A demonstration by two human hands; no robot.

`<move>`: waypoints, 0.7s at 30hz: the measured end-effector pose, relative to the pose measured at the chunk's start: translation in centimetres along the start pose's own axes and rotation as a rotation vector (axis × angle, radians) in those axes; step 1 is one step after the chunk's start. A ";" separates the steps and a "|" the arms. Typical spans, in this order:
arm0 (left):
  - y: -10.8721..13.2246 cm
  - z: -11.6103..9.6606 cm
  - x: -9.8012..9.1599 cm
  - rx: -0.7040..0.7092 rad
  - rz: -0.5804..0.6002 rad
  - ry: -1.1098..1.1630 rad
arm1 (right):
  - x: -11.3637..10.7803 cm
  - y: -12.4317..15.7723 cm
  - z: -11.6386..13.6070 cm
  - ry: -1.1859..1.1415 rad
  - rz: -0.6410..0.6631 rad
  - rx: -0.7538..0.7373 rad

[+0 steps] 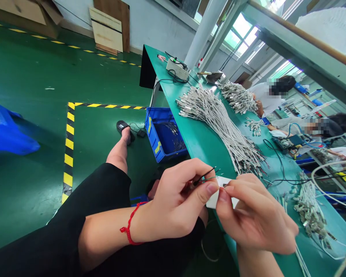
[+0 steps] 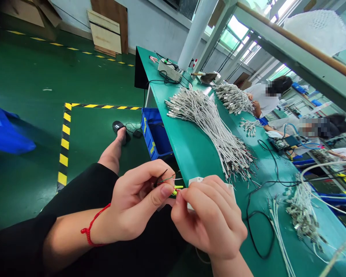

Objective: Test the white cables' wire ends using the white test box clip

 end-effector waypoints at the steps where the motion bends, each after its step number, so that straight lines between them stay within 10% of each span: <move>1: 0.0 0.0 0.0 0.001 0.000 -0.006 | 0.2 0.0 -0.3 -0.020 -0.001 0.041; 11: 0.1 -1.2 -1.1 0.151 -0.107 -0.138 | 2.7 1.8 -3.4 -0.589 0.036 0.676; 21: 0.3 -1.5 -0.2 0.176 -0.032 -0.106 | 1.8 0.7 -2.4 -0.444 0.048 0.537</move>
Point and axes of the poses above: each hand's wrist, its own y-axis away from the middle knuckle, its own x-axis out of the palm, z = x × y, the point moved 10 cm from there along -y, towards the middle knuckle, and after that the axes turned 4 degrees about -x, right-handed, at the moved point
